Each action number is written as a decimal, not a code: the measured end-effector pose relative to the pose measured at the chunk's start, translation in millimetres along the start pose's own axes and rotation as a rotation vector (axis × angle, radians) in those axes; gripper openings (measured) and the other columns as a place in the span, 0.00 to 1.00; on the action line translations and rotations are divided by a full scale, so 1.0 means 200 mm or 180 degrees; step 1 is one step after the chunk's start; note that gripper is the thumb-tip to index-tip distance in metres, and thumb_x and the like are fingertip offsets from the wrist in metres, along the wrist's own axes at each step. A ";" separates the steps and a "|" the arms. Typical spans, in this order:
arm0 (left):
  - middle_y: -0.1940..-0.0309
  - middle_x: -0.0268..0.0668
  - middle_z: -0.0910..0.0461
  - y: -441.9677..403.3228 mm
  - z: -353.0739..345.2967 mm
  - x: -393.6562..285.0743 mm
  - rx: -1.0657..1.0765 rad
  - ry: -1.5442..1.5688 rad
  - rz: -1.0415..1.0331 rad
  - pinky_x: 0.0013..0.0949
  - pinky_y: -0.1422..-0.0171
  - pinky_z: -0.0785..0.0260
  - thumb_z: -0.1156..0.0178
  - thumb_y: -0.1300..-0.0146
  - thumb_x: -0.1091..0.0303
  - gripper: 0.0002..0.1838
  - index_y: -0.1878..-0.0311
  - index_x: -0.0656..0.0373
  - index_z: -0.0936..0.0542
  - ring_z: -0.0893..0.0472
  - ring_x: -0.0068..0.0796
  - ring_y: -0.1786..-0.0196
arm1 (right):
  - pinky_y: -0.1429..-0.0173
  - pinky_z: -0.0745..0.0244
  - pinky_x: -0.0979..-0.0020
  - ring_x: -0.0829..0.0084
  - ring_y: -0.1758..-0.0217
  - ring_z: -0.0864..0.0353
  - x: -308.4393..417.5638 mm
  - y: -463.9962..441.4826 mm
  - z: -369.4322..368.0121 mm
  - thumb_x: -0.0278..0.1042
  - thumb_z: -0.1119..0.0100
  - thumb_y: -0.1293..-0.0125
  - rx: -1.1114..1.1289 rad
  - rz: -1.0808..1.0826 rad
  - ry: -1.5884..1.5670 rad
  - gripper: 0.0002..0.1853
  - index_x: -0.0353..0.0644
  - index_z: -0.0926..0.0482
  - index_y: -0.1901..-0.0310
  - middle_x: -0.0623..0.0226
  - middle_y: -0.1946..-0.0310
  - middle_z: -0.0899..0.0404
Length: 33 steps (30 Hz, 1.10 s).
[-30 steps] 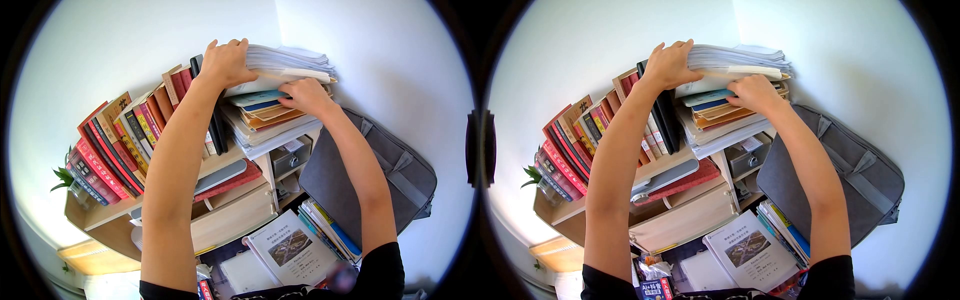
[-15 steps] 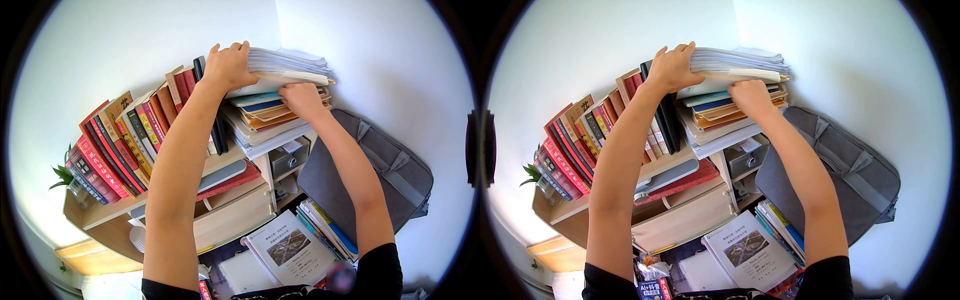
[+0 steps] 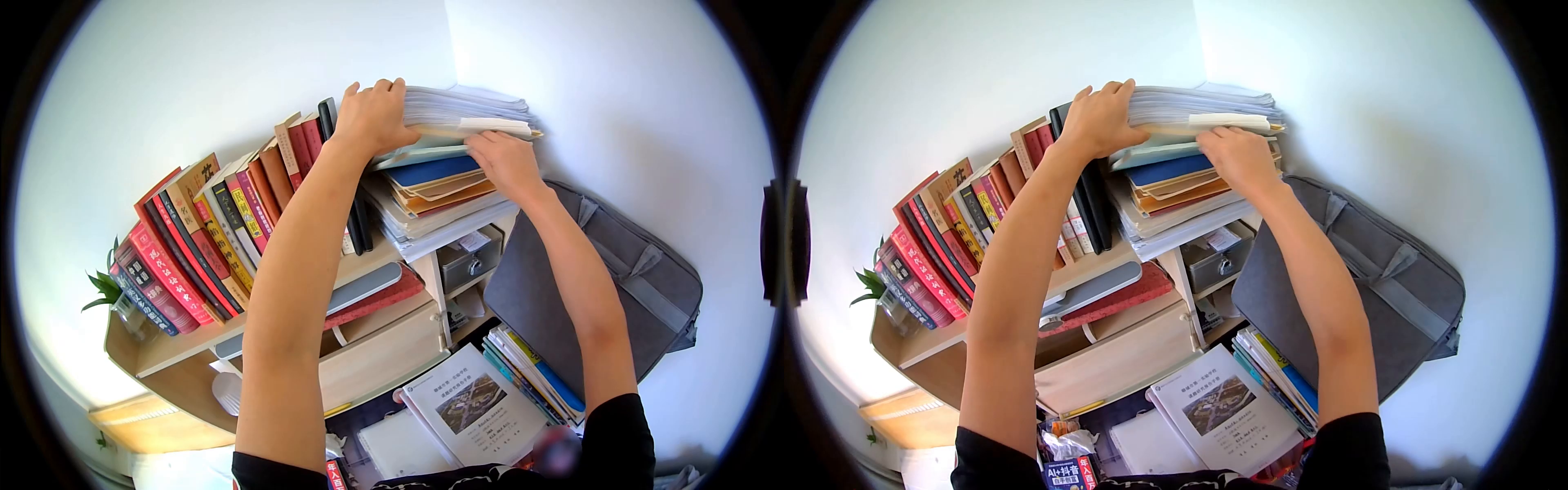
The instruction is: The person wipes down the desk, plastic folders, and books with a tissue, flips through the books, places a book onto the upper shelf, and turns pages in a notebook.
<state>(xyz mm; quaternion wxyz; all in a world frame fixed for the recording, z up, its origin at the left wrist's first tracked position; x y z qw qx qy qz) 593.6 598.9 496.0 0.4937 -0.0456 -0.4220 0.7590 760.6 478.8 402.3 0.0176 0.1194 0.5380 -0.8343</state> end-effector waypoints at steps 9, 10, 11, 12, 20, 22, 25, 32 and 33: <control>0.47 0.44 0.27 0.08 0.01 -0.04 0.0017 0.0023 -0.0035 0.48 0.32 0.45 0.37 0.53 0.49 0.40 0.39 0.62 0.35 0.26 0.40 0.45 | 0.61 0.28 0.65 0.62 0.64 0.22 -0.04 0.09 0.35 0.35 0.45 0.40 -0.0077 -0.0512 -0.0494 0.09 0.43 0.22 0.61 0.64 0.69 0.21; 0.47 0.46 0.27 0.10 0.01 -0.05 0.0055 0.0069 -0.0023 0.47 0.32 0.46 0.39 0.50 0.53 0.38 0.37 0.62 0.36 0.27 0.42 0.44 | 0.61 0.29 0.66 0.62 0.64 0.22 -0.04 0.10 0.40 0.35 0.45 0.40 -0.0054 -0.0605 -0.0587 0.09 0.43 0.22 0.60 0.63 0.68 0.21; 0.47 0.46 0.27 0.11 0.00 -0.05 0.0038 0.0074 -0.0028 0.47 0.32 0.46 0.39 0.50 0.53 0.38 0.37 0.62 0.36 0.27 0.42 0.44 | 0.60 0.29 0.67 0.62 0.64 0.22 -0.03 0.10 0.44 0.35 0.45 0.39 -0.0031 -0.0700 -0.0676 0.09 0.42 0.21 0.60 0.63 0.67 0.21; 0.46 0.45 0.28 0.13 -0.02 -0.05 0.0003 0.0090 -0.0037 0.48 0.32 0.46 0.40 0.49 0.54 0.37 0.37 0.62 0.36 0.27 0.41 0.44 | 0.60 0.29 0.67 0.62 0.64 0.22 -0.01 0.11 0.49 0.35 0.45 0.39 -0.0038 -0.0695 -0.0658 0.09 0.42 0.21 0.60 0.63 0.67 0.21; 0.43 0.45 0.31 0.32 -0.09 -0.09 -0.0359 0.0405 -0.0214 0.46 0.31 0.48 0.40 0.46 0.61 0.31 0.38 0.59 0.34 0.31 0.41 0.40 | 0.61 0.30 0.72 0.71 0.67 0.23 0.18 0.11 0.88 0.32 0.45 0.39 -0.0399 -0.0949 -0.1192 0.08 0.39 0.23 0.60 0.64 0.70 0.22; 0.40 0.47 0.34 0.41 -0.08 -0.10 -0.0515 0.0974 -0.0196 0.43 0.32 0.46 0.39 0.46 0.67 0.30 0.39 0.59 0.34 0.38 0.45 0.35 | 0.62 0.31 0.74 0.75 0.68 0.25 0.24 0.07 1.02 0.31 0.45 0.39 -0.0409 -0.1244 -0.1325 0.08 0.38 0.23 0.60 0.66 0.71 0.23; 0.39 0.49 0.35 0.65 0.03 -0.17 -0.1234 0.1620 -0.0189 0.45 0.32 0.47 0.37 0.47 0.65 0.34 0.37 0.61 0.36 0.37 0.44 0.35 | 0.62 0.34 0.78 0.84 0.67 0.29 0.26 0.10 1.03 0.30 0.48 0.36 -0.0538 -0.1663 -0.1982 0.08 0.35 0.25 0.59 0.73 0.71 0.26; 0.46 0.38 0.29 1.60 0.00 -0.39 -0.0033 0.6045 0.1601 0.32 0.40 0.38 0.45 0.39 0.73 0.23 0.39 0.61 0.33 0.31 0.28 0.45 | 0.47 0.33 0.76 0.78 0.53 0.27 0.69 0.51 0.47 0.30 0.50 0.35 -0.0719 -0.2888 -0.4814 0.14 0.35 0.27 0.50 0.67 0.55 0.24; 0.49 0.37 0.27 1.72 0.02 -0.42 0.0162 0.5537 0.1632 0.30 0.41 0.38 0.44 0.39 0.73 0.21 0.41 0.62 0.31 0.31 0.26 0.46 | 0.46 0.34 0.73 0.76 0.52 0.27 0.82 0.57 0.41 0.29 0.50 0.36 -0.0600 -0.3272 -0.5178 0.13 0.35 0.26 0.51 0.68 0.56 0.23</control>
Point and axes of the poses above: each hand's wrist, its own y-axis away from the middle knuckle, its own z-axis out of the back of the hand, x = y × z, the point moved 1 cm from there along -y, towards the middle knuckle
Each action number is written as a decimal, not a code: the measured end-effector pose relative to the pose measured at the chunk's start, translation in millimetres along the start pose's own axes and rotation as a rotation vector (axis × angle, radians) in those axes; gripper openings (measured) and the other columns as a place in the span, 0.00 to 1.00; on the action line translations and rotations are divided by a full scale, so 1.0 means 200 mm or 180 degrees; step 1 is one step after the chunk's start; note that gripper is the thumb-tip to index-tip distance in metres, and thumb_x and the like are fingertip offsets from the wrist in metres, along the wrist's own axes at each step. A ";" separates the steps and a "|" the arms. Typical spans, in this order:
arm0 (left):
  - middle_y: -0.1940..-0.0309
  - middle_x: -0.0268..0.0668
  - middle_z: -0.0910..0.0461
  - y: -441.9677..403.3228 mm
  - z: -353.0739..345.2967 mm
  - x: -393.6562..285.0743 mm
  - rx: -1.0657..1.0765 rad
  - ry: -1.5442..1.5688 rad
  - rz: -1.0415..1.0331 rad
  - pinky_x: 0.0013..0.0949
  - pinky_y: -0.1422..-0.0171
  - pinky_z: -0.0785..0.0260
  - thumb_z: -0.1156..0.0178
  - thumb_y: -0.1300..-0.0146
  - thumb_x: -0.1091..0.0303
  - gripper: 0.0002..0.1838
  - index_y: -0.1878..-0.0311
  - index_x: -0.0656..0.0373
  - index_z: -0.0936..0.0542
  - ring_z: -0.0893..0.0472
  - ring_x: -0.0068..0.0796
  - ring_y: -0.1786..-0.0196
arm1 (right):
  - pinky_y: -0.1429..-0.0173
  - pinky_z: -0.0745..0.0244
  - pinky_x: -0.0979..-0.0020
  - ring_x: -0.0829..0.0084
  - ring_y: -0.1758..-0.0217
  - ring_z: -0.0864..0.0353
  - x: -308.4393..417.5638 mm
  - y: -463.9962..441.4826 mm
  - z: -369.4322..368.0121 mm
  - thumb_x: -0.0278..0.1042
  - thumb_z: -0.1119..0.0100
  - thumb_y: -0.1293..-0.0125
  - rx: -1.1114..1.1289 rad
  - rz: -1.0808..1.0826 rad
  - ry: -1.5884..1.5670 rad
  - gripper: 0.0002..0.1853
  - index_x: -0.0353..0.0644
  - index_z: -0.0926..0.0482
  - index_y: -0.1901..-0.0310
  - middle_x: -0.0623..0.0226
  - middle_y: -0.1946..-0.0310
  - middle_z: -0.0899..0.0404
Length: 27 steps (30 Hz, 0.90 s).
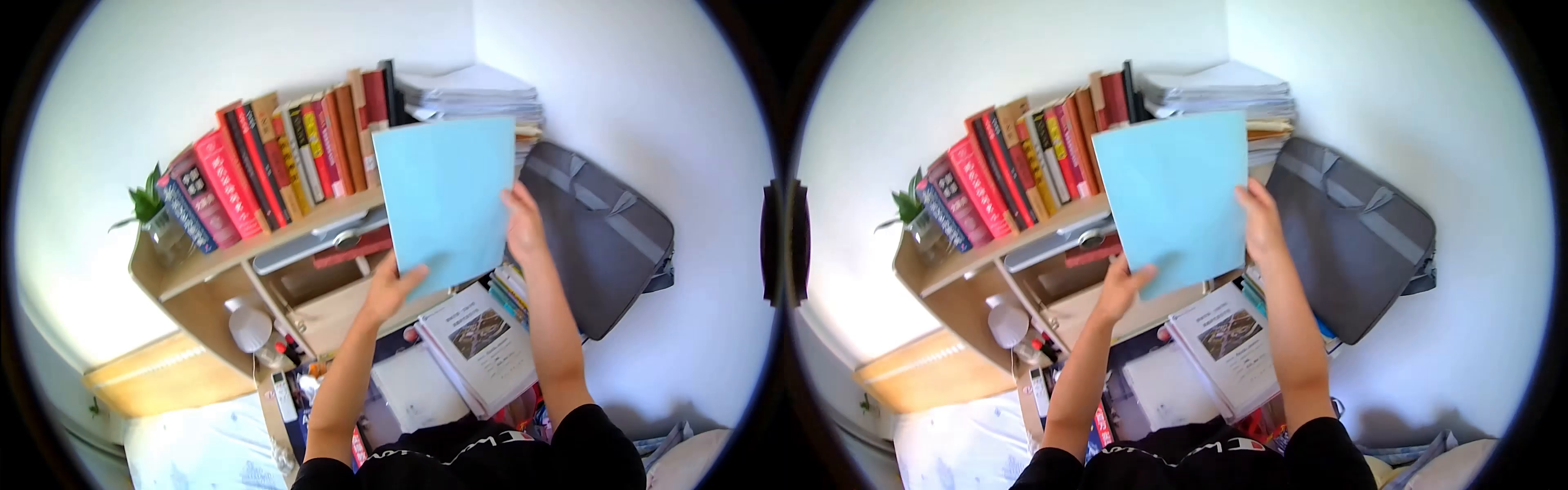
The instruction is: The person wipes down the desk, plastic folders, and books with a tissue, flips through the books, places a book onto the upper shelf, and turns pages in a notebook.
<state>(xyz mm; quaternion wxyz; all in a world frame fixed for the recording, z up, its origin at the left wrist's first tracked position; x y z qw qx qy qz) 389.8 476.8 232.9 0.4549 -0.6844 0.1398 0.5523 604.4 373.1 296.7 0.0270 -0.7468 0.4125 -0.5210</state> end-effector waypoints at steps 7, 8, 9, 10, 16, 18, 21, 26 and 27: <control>0.46 0.52 0.29 0.49 -0.07 -0.04 0.0050 -0.2268 -0.0393 0.37 0.54 0.27 0.47 0.42 0.74 0.23 0.42 0.67 0.33 0.20 0.42 0.57 | 0.48 0.33 0.72 0.77 0.52 0.29 -0.78 0.40 -0.07 0.40 0.50 0.34 -0.0236 -0.1361 -0.0092 0.14 0.44 0.29 0.51 0.67 0.57 0.26; 0.46 0.52 0.29 0.59 -0.12 -0.05 0.0018 -0.2249 -0.0206 0.37 0.54 0.27 0.47 0.42 0.74 0.23 0.42 0.67 0.33 0.20 0.42 0.57 | 0.45 0.33 0.69 0.72 0.48 0.30 -1.04 0.59 -0.09 0.43 0.53 0.32 -0.0179 -0.1692 -0.0171 0.18 0.43 0.32 0.46 0.64 0.51 0.29; 0.45 0.58 0.32 0.62 -0.16 -0.04 0.0122 -0.2753 -0.0059 0.38 0.55 0.26 0.48 0.44 0.74 0.26 0.41 0.69 0.36 0.21 0.46 0.57 | 0.45 0.33 0.69 0.72 0.48 0.30 -1.07 0.66 -0.11 0.43 0.53 0.32 -0.0187 -0.1774 -0.0170 0.18 0.43 0.32 0.46 0.64 0.51 0.29; 0.44 0.63 0.35 0.59 -0.20 -0.05 0.0242 -0.3269 0.0006 0.40 0.57 0.26 0.48 0.47 0.74 0.29 0.39 0.71 0.38 0.21 0.51 0.57 | 0.44 0.33 0.68 0.70 0.47 0.30 -1.07 0.66 -0.11 0.46 0.55 0.32 -0.0048 -0.1846 -0.0380 0.20 0.42 0.33 0.44 0.63 0.49 0.29; 0.39 0.65 0.42 0.69 -0.21 0.14 0.0304 -0.4440 0.0746 0.33 0.67 0.23 0.45 0.53 0.72 0.34 0.42 0.80 0.39 0.23 0.43 0.59 | 0.38 0.36 0.61 0.62 0.41 0.33 -0.87 0.87 -0.31 0.62 0.70 0.31 0.0498 -0.2531 -0.1632 0.35 0.40 0.39 0.36 0.58 0.42 0.33; 0.38 0.64 0.43 0.73 -0.20 0.18 0.0064 -0.4094 0.0810 0.40 0.64 0.24 0.47 0.51 0.73 0.33 0.41 0.80 0.41 0.25 0.50 0.53 | 0.37 0.37 0.61 0.61 0.40 0.33 -0.84 0.90 -0.29 0.66 0.75 0.32 0.0664 -0.2680 -0.2070 0.38 0.40 0.40 0.36 0.57 0.40 0.34; 0.38 0.66 0.45 0.73 -0.22 0.16 0.0182 -0.4010 0.0962 0.41 0.63 0.24 0.43 0.47 0.61 0.36 0.42 0.79 0.39 0.27 0.54 0.51 | 0.38 0.35 0.61 0.63 0.42 0.31 -0.85 0.87 -0.25 0.60 0.70 0.30 0.0535 -0.2765 -0.1747 0.33 0.40 0.38 0.38 0.58 0.42 0.32; 0.41 0.64 0.39 0.74 -0.22 0.17 0.0063 -0.3839 0.0865 0.41 0.61 0.24 0.41 0.46 0.50 0.35 0.42 0.67 0.33 0.24 0.52 0.52 | 0.41 0.32 0.63 0.65 0.45 0.28 -0.97 0.86 -0.14 0.55 0.63 0.30 0.0573 -0.3119 -0.1802 0.29 0.38 0.34 0.41 0.58 0.45 0.29; 0.41 0.64 0.39 0.76 -0.19 0.18 0.0070 -0.3827 0.0879 0.41 0.61 0.24 0.41 0.46 0.50 0.35 0.42 0.67 0.33 0.24 0.52 0.52 | 0.42 0.32 0.64 0.65 0.46 0.27 -1.00 0.86 -0.11 0.54 0.61 0.30 0.0577 -0.3144 -0.1743 0.28 0.37 0.33 0.42 0.58 0.46 0.28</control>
Point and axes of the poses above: each hand's wrist, its own y-axis away from the middle knuckle, its own z-axis out of the back of the hand, x = y × z, the point moved 1 cm from there along -y, towards the middle knuckle
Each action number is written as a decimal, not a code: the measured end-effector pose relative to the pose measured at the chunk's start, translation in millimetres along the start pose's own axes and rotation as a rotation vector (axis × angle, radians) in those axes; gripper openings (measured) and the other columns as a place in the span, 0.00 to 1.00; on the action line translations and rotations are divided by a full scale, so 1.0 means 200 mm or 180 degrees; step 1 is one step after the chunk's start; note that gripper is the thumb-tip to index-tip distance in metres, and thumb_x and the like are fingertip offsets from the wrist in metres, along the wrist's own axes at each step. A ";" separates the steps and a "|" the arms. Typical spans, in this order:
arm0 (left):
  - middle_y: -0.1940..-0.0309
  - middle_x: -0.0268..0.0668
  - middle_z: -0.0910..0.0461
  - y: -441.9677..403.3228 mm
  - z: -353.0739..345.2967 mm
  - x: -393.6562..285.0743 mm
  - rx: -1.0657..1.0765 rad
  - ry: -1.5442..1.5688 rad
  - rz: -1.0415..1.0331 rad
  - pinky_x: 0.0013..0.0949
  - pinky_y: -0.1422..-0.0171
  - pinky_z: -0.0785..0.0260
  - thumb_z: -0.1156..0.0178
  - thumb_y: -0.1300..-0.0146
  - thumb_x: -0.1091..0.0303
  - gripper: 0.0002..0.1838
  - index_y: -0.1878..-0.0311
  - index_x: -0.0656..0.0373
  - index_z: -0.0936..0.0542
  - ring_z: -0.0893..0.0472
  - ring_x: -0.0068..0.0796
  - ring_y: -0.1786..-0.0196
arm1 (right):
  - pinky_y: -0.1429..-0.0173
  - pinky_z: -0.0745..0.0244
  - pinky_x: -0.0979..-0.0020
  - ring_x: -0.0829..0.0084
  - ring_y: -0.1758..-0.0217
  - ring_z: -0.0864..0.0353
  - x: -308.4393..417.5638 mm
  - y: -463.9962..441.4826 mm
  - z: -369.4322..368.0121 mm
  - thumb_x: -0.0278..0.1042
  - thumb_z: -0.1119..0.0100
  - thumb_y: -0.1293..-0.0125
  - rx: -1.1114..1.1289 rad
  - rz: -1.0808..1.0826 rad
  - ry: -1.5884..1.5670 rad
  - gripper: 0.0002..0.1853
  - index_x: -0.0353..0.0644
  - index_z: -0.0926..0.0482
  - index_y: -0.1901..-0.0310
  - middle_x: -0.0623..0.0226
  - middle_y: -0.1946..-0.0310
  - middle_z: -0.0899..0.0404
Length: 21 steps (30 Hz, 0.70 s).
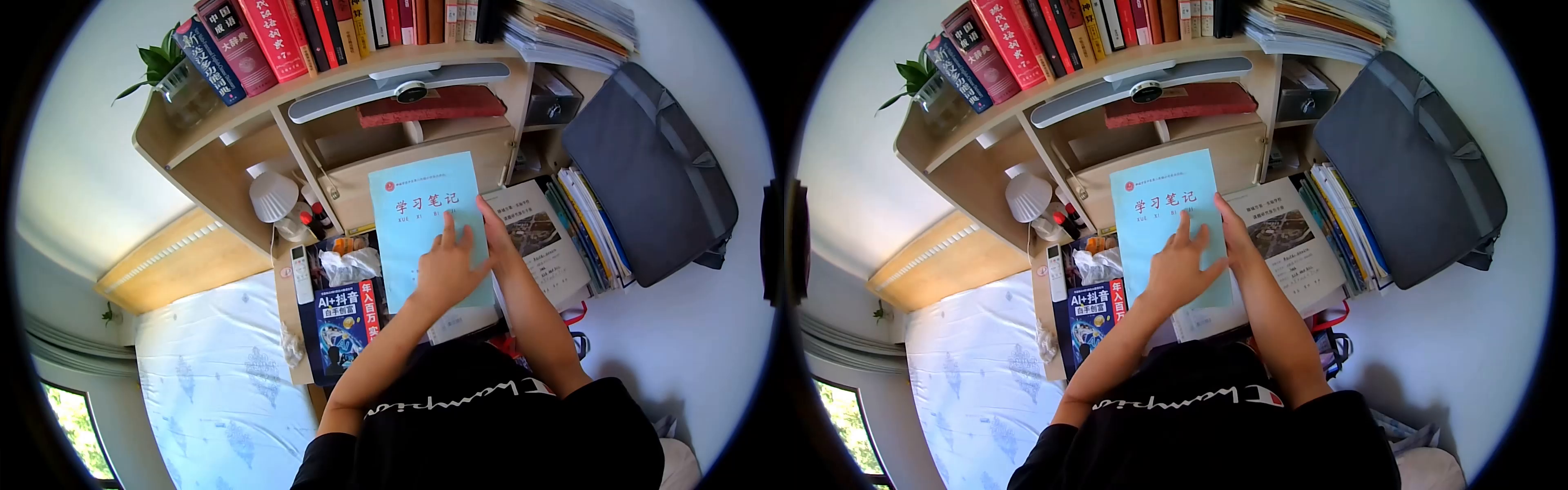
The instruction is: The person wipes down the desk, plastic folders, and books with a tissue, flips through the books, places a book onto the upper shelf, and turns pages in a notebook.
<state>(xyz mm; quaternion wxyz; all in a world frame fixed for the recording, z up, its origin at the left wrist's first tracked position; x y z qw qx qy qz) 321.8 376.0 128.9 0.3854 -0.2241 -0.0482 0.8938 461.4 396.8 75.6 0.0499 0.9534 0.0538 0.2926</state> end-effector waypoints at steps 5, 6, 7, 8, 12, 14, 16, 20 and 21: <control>0.52 0.47 0.24 0.07 -0.04 0.37 -0.1919 0.1829 0.0464 0.35 0.52 0.28 0.44 0.42 0.74 0.17 0.48 0.62 0.25 0.25 0.43 0.52 | 0.43 0.30 0.66 0.66 0.47 0.27 0.06 0.02 0.08 0.53 0.57 0.31 -0.0539 0.0283 0.0442 0.28 0.35 0.32 0.42 0.58 0.47 0.27; 0.52 0.48 0.24 0.07 -0.04 0.45 -0.1952 0.2089 0.1061 0.34 0.51 0.30 0.45 0.40 0.72 0.16 0.48 0.63 0.25 0.25 0.41 0.52 | 0.44 0.30 0.66 0.66 0.47 0.27 0.09 0.03 0.07 0.54 0.56 0.32 -0.0522 0.0344 0.0621 0.29 0.35 0.32 0.42 0.58 0.46 0.27; 0.53 0.48 0.24 0.08 -0.19 0.65 -0.1862 0.2371 0.1501 0.31 0.50 0.32 0.48 0.36 0.67 0.17 0.49 0.68 0.26 0.25 0.38 0.53 | 0.44 0.30 0.66 0.66 0.47 0.27 0.09 0.04 0.07 0.54 0.56 0.32 -0.0539 0.0337 0.0614 0.29 0.35 0.32 0.42 0.58 0.46 0.27; 0.56 0.45 0.23 0.08 -0.17 0.64 -0.1888 0.2323 0.1369 0.29 0.53 0.30 0.50 0.34 0.65 0.18 0.47 0.68 0.27 0.23 0.33 0.56 | 0.43 0.30 0.66 0.66 0.46 0.27 0.11 0.04 0.06 0.54 0.56 0.32 -0.0675 0.0271 0.0656 0.30 0.35 0.33 0.41 0.58 0.46 0.28; 0.61 0.39 0.23 0.08 -0.18 0.61 -0.0504 0.4579 0.2334 0.29 0.58 0.28 0.54 0.31 0.61 0.20 0.47 0.68 0.28 0.22 0.26 0.61 | 0.43 0.30 0.67 0.65 0.45 0.27 0.09 0.03 0.10 0.55 0.56 0.32 -0.0644 0.0309 0.0713 0.31 0.34 0.34 0.41 0.57 0.45 0.28; 0.61 0.38 0.23 0.07 -0.18 0.58 -0.0575 0.4832 0.2152 0.29 0.58 0.28 0.55 0.31 0.61 0.19 0.48 0.68 0.28 0.22 0.26 0.62 | 0.44 0.30 0.67 0.65 0.46 0.27 0.09 0.01 0.11 0.55 0.56 0.32 -0.0624 0.0363 0.0710 0.31 0.34 0.34 0.41 0.57 0.45 0.28; 0.60 0.38 0.23 0.11 -0.20 0.55 -0.0591 0.5098 0.2066 0.30 0.59 0.27 0.56 0.31 0.61 0.19 0.49 0.68 0.28 0.22 0.26 0.62 | 0.47 0.27 0.68 0.67 0.49 0.25 0.08 0.04 0.13 0.52 0.54 0.32 -0.0908 0.0149 0.0389 0.27 0.34 0.31 0.43 0.59 0.49 0.26; 0.59 0.38 0.23 0.07 -0.18 0.52 -0.0616 0.5254 0.2234 0.30 0.57 0.28 0.57 0.30 0.62 0.18 0.48 0.68 0.28 0.22 0.27 0.60 | 0.50 0.26 0.69 0.70 0.54 0.23 0.08 0.07 0.14 0.47 0.53 0.32 -0.0816 0.0308 0.0387 0.23 0.35 0.28 0.47 0.61 0.54 0.23; 0.59 0.39 0.23 0.06 -0.18 0.52 -0.0647 0.5293 0.2188 0.29 0.57 0.28 0.57 0.30 0.62 0.18 0.48 0.67 0.28 0.22 0.27 0.60 | 0.51 0.25 0.71 0.71 0.55 0.22 0.08 0.08 0.12 0.45 0.53 0.31 -0.0772 0.0300 0.0372 0.21 0.35 0.28 0.47 0.62 0.55 0.22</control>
Point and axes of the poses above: each hand's wrist, its own y-axis away from the middle knuckle, its own z-axis out of the back of the hand, x = y × z, the point moved 1 cm from there along -y, towards the middle knuckle
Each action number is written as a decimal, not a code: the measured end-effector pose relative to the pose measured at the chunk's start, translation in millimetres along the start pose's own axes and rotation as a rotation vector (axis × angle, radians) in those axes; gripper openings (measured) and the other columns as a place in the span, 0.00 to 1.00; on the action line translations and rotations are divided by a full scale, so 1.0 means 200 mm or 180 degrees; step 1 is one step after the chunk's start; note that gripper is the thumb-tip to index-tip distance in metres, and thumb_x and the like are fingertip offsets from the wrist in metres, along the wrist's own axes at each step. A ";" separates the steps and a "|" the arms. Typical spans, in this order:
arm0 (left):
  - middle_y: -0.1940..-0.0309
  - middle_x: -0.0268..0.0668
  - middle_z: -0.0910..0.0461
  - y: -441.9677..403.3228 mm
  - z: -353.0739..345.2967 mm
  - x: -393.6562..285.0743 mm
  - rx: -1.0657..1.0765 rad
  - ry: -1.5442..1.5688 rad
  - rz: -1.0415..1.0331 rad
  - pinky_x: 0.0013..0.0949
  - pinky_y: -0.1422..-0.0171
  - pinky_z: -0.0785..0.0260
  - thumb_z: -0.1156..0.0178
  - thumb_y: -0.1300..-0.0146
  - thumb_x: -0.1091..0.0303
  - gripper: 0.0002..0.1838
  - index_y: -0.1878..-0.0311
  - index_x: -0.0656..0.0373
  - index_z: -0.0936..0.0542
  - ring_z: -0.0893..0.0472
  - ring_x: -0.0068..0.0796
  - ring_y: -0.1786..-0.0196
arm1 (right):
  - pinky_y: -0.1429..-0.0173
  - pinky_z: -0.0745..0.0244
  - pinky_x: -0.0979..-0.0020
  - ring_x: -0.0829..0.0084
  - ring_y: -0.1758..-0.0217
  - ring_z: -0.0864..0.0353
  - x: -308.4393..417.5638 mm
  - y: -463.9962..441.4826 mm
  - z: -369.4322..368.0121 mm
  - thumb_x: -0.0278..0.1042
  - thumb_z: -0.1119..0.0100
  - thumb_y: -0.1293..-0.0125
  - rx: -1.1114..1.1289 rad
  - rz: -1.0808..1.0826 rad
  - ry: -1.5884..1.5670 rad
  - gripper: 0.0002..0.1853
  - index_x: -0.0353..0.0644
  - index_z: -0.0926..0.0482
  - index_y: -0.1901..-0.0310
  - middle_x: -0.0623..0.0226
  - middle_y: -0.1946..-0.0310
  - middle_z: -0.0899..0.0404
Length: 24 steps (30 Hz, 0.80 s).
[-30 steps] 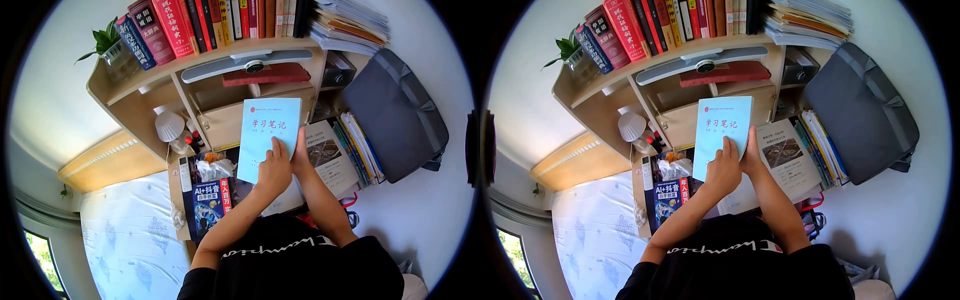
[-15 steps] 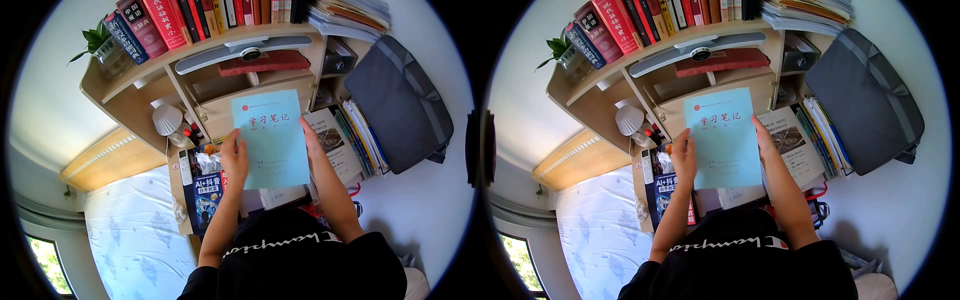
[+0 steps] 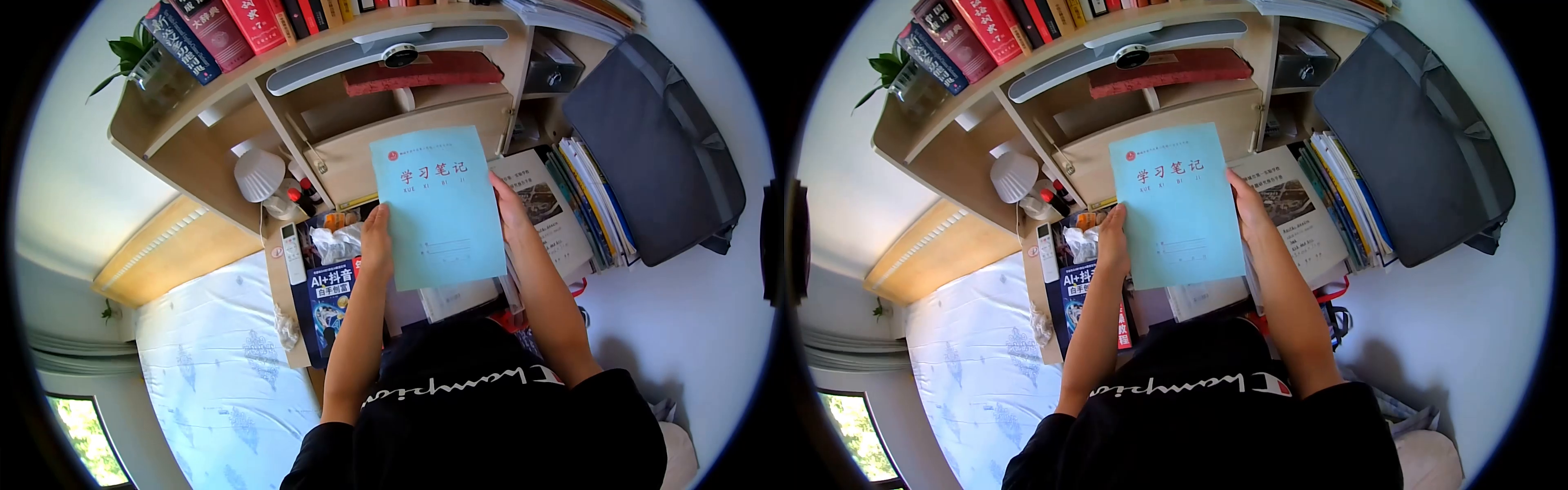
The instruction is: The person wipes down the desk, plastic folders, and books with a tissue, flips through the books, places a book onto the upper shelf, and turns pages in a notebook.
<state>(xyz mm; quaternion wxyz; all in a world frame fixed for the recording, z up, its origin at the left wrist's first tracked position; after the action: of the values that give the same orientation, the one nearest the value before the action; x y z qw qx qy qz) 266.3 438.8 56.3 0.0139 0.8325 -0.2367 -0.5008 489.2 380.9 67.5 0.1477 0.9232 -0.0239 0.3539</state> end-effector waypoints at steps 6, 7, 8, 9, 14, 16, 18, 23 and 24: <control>0.60 0.38 0.23 -0.07 0.00 0.08 0.0083 0.0229 0.0219 0.29 0.56 0.28 0.58 0.29 0.61 0.18 0.50 0.66 0.28 0.22 0.27 0.61 | 0.53 0.24 0.74 0.74 0.56 0.21 0.00 0.04 0.04 0.43 0.54 0.31 0.0168 0.0006 -0.0082 0.19 0.35 0.27 0.48 0.63 0.55 0.22; 0.60 0.38 0.23 -0.08 -0.02 0.09 0.0106 0.0236 0.0200 0.29 0.56 0.28 0.58 0.29 0.61 0.18 0.50 0.66 0.28 0.22 0.27 0.61 | 0.53 0.24 0.73 0.74 0.56 0.21 0.01 0.04 0.04 0.43 0.54 0.31 0.0231 0.0037 -0.0151 0.19 0.36 0.27 0.48 0.63 0.55 0.22; 0.59 0.38 0.23 -0.08 -0.04 0.10 0.0093 0.0337 0.0273 0.29 0.54 0.29 0.59 0.29 0.60 0.19 0.50 0.66 0.28 0.23 0.27 0.59 | 0.53 0.24 0.73 0.74 0.56 0.21 0.01 0.04 0.04 0.43 0.54 0.31 0.0240 0.0061 -0.0138 0.19 0.36 0.27 0.48 0.63 0.55 0.22; 0.57 0.38 0.23 -0.07 -0.05 0.10 0.0078 0.0434 0.0357 0.29 0.52 0.29 0.59 0.29 0.59 0.19 0.49 0.65 0.28 0.23 0.27 0.57 | 0.53 0.24 0.73 0.73 0.56 0.21 0.00 0.05 0.04 0.43 0.53 0.31 0.0264 -0.0110 -0.0494 0.19 0.36 0.26 0.49 0.63 0.56 0.22; 0.55 0.38 0.24 -0.10 -0.08 0.12 0.0206 0.0527 0.0535 0.30 0.49 0.31 0.60 0.29 0.59 0.19 0.48 0.65 0.28 0.24 0.27 0.54 | 0.53 0.24 0.73 0.73 0.56 0.21 0.00 0.06 0.08 0.44 0.50 0.32 0.0111 -0.0060 -0.0558 0.19 0.36 0.26 0.49 0.62 0.56 0.22; 0.54 0.38 0.24 -0.10 -0.09 0.11 0.0261 0.0535 0.0563 0.31 0.48 0.31 0.60 0.29 0.59 0.19 0.48 0.64 0.29 0.24 0.28 0.54 | 0.53 0.23 0.73 0.72 0.56 0.21 0.01 0.07 0.09 0.44 0.49 0.33 0.0246 -0.0046 -0.0669 0.20 0.36 0.26 0.49 0.61 0.55 0.22; 0.54 0.38 0.24 -0.11 -0.11 0.11 0.0361 0.0529 0.0500 0.32 0.46 0.32 0.60 0.29 0.59 0.20 0.47 0.65 0.29 0.24 0.29 0.53 | 0.53 0.23 0.71 0.72 0.56 0.21 0.02 0.07 0.12 0.45 0.50 0.33 0.0145 -0.0007 -0.0680 0.20 0.36 0.27 0.49 0.60 0.55 0.22; 0.53 0.39 0.24 -0.12 -0.14 0.12 0.0477 0.0590 0.0470 0.33 0.46 0.32 0.60 0.29 0.59 0.20 0.46 0.65 0.30 0.24 0.29 0.52 | 0.50 0.24 0.70 0.70 0.54 0.22 0.04 0.08 0.18 0.43 0.53 0.31 0.0074 0.0157 -0.0602 0.20 0.35 0.28 0.48 0.60 0.53 0.23; 0.53 0.40 0.24 -0.13 -0.14 0.13 0.0522 0.0638 0.0469 0.33 0.47 0.31 0.60 0.29 0.59 0.20 0.46 0.65 0.30 0.24 0.29 0.52 | 0.50 0.24 0.70 0.70 0.54 0.22 0.04 0.09 0.19 0.43 0.53 0.31 0.0072 0.0170 -0.0602 0.20 0.35 0.28 0.48 0.60 0.53 0.23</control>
<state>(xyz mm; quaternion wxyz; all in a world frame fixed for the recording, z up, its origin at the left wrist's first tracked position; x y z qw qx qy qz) 309.3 444.8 43.0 0.0061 0.8570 -0.3347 -0.3918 517.3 354.2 51.3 0.1249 0.9532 -0.0583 0.2692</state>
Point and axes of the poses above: each hand's wrist, its own y-axis away from the middle knuckle, its own z-axis out of the back of the hand, x = y × z, the point moved 1 cm from there along -y, towards the middle knuckle
